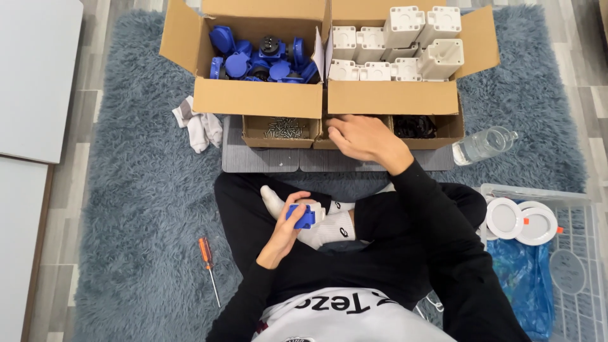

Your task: The person sits on a rug and assembles a small electrical component. They insert a black circular part into a blue housing, attach a white rectangular body, and use an orange screwdriver to tighten screws on the blue cover. The person then attaches a white plastic piece to the assembly.

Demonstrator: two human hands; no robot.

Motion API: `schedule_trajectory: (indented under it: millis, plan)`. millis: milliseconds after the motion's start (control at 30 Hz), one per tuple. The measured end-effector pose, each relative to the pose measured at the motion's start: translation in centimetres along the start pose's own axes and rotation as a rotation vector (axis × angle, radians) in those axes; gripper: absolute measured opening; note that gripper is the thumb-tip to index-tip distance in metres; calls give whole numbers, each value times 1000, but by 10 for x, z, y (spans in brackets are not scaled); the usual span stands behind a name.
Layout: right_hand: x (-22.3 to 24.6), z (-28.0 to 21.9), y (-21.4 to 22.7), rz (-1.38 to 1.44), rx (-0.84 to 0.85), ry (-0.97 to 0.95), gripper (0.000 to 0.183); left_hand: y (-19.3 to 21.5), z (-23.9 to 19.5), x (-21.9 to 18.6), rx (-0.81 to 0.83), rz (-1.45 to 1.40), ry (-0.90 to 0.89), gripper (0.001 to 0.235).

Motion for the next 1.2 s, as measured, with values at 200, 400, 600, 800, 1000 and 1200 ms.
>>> schedule_trajectory:
  millis: [200, 400, 600, 800, 1000, 1200]
  plan:
    - [-24, 20, -23, 49, 99, -84, 79, 5, 5, 3, 10, 40, 30, 52]
    - [-9, 17, -16, 158, 90, -116, 80, 1, 9, -2, 33, 59, 8, 48]
    - [-9, 14, -11, 154, 129, -149, 86, 0, 10, 1, 38, 72, 16, 46]
    - [8, -8, 13, 217, 17, -26, 73, 0, 9, -1, 40, 58, 9, 48]
    - [1, -62, 2, 425, -451, 360, 39, 1, 14, -9, 19, 26, -12, 50]
    - [-18, -93, -84, 866, -561, 391, 19, -1, 25, -14, 1, 13, -62, 50]
Point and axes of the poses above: each hand's wrist, its own z-axis towards the middle knuckle, its own y-axis out of the back of the hand, x = y × z, the point moved 2 cm from there along z, towards the middle knuckle, and after that the axes turned 10 degrees about z, right-handed, at the moved point
